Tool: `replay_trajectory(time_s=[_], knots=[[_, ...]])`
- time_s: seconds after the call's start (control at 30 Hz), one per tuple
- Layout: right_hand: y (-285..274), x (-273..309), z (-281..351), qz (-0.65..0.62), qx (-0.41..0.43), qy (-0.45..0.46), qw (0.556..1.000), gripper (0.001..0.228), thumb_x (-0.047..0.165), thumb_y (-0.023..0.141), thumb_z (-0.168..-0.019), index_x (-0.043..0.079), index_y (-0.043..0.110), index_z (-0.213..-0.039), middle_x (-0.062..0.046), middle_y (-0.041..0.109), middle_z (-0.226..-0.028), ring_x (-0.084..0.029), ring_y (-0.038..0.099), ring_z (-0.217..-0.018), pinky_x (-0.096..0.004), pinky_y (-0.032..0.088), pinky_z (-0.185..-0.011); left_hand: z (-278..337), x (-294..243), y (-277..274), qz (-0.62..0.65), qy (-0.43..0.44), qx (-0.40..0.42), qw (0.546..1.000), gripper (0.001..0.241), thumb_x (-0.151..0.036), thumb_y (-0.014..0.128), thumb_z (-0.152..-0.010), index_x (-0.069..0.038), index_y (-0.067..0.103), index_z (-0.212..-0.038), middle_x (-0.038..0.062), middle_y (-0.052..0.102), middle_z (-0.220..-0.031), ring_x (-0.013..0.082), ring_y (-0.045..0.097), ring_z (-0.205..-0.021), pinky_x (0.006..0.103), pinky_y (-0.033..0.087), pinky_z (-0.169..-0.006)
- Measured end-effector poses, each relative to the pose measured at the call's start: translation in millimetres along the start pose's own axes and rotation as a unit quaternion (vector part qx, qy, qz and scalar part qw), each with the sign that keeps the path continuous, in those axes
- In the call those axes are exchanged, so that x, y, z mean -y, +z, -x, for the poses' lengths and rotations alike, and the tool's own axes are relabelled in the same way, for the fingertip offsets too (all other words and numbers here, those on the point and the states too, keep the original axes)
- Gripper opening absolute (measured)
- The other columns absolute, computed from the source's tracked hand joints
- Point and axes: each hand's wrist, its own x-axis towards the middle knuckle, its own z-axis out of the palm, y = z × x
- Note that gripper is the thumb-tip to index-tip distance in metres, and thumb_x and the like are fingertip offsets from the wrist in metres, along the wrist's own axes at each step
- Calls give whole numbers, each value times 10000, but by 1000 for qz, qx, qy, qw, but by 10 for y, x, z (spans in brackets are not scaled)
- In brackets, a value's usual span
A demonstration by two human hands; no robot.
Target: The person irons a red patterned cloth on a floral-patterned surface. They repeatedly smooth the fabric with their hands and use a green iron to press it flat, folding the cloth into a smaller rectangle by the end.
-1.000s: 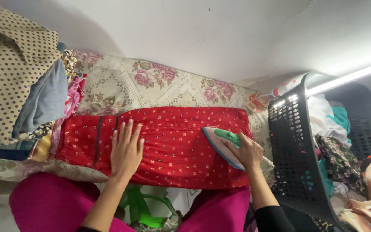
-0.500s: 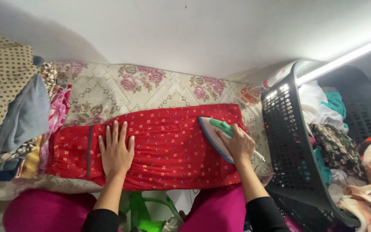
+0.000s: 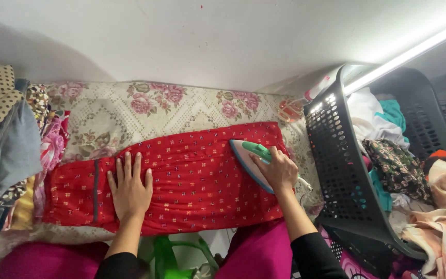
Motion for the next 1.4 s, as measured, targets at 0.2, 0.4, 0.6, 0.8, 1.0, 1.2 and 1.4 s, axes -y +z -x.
replay_trajectory(time_s=[0.2,0.4,0.6,0.8,1.0,1.2,1.4], knots=[[-23,114,-234,-50,200,141,968,661,873,631,-710,250,661,-931,-123,697,-765,-392,743,-827,-459,564,-719,-8,-30,-27,3,-3,0,1000,595,-507,271,-1094,-294,341,-1645,45,325,-1715,275,324,-1561,565,204,-1272],[-207,860,-32,-85,247,2,965,698,897,620,-692,252,689,-950,-153,720,-787,-376,764,-833,-451,581,-732,-1,-53,-58,-6,-9,10,1000,556,-364,230,-1112,-276,288,-1659,47,293,-1723,269,303,-1565,558,201,-1276],[-331,1872,-90,-185,114,-96,971,558,758,638,-815,212,654,-925,-72,736,-784,-292,768,-748,-415,589,-639,-47,49,131,9,-17,28,999,542,-340,178,-1131,-234,268,-1654,22,241,-1738,245,242,-1584,535,134,-1294],[-189,1994,-524,-190,207,-49,958,624,787,548,-834,199,606,-1034,-92,725,-847,-365,758,-795,-507,578,-695,-80,5,-33,21,-33,54,998,560,-382,167,-1114,-251,239,-1653,-7,200,-1740,210,199,-1590,506,122,-1298],[103,874,-583,-42,212,51,975,717,918,537,-785,262,672,-1039,-146,751,-831,-386,773,-830,-477,587,-725,-72,-36,-107,22,-35,46,998,576,-368,226,-1101,-226,258,-1658,18,235,-1735,230,243,-1580,512,170,-1282],[463,-468,-695,23,165,174,971,767,974,539,-763,282,725,-1034,-220,729,-812,-439,760,-845,-474,590,-729,-59,-51,-69,2,-29,18,999,584,-373,263,-1090,-217,303,-1652,26,290,-1722,228,289,-1569,507,219,-1267],[-15,162,-158,-43,198,108,973,584,770,731,-708,272,719,-1012,-178,748,-790,-407,763,-788,-494,609,-721,-54,-43,-20,-7,-28,10,1000,592,-373,251,-1094,-207,296,-1660,34,287,-1728,234,297,-1568,517,229,-1265]])
